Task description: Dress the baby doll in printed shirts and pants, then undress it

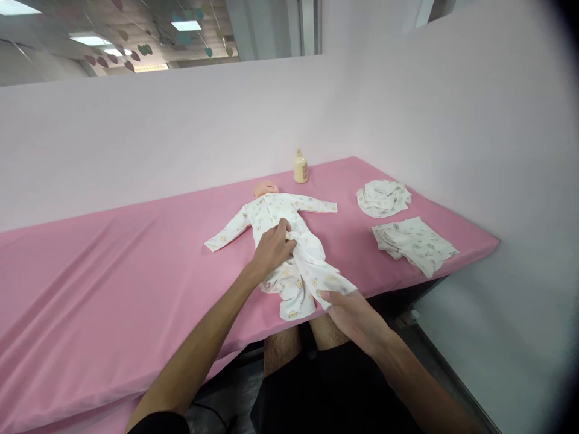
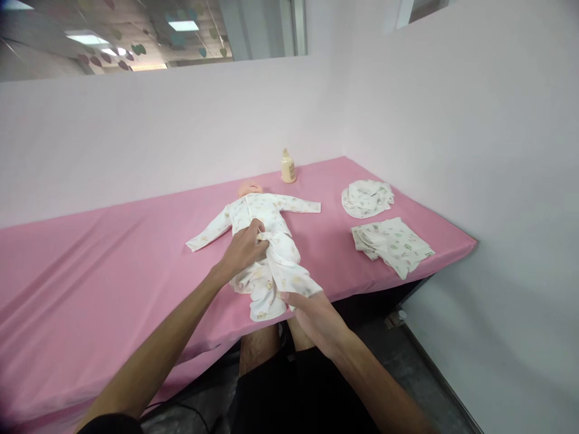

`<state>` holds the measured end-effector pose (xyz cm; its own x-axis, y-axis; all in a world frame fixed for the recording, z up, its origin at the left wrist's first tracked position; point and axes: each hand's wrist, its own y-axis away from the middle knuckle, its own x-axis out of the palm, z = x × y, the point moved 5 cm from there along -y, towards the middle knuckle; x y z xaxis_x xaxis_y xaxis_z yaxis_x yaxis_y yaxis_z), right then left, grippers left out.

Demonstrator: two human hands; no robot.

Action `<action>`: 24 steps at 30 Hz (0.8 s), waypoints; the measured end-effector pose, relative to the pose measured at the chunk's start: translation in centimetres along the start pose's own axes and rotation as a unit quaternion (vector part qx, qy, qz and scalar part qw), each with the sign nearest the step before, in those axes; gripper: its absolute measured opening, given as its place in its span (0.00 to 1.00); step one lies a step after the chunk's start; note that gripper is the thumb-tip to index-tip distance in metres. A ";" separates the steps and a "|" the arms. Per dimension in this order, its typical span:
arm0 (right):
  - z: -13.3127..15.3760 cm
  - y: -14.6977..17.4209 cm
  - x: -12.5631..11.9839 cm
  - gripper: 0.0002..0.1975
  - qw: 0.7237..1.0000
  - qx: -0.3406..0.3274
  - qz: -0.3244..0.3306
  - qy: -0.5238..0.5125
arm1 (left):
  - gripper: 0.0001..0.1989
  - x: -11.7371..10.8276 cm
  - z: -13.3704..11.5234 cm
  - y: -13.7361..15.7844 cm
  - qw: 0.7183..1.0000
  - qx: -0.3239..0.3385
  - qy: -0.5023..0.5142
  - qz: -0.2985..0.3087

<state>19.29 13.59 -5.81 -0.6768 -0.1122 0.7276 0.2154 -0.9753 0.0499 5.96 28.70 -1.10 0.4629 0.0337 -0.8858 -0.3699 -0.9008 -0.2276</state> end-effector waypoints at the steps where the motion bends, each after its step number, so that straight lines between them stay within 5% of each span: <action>1: 0.1 0.6 -0.3 0.25 1.000 0.003 0.011 0.024 | 0.09 -0.2 0.3 -0.2 1.000 -0.001 -0.004 -0.016; 5: 1.5 1.5 -3.9 0.17 0.981 0.025 -0.023 0.193 | 0.09 -0.7 1.2 -0.7 0.999 0.004 -0.017 -0.046; 10: 6.9 -3.6 -7.3 0.14 0.895 -0.139 -0.164 0.391 | 0.08 -0.2 1.3 -0.7 0.999 0.027 0.004 -0.027; 15: 5.0 -11.5 -5.8 0.15 0.902 -0.060 0.058 0.424 | 0.04 0.5 1.6 -0.4 0.999 0.045 0.016 -0.004; 18: 4.1 -13.7 -5.9 0.14 0.890 -0.031 0.121 0.439 | 0.04 0.6 2.0 0.0 0.998 0.051 0.019 -0.009; 24: 4.8 -16.4 -6.7 0.13 0.809 0.011 0.199 0.553 | 0.06 0.7 2.3 0.3 0.999 0.038 0.023 -0.007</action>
<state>23.70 31.22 -8.26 -0.7642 -0.5297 -0.3679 0.5752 -0.8178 -0.0173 4.36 29.43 -2.75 0.5036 0.0242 -0.8636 -0.4229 -0.8647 -0.2708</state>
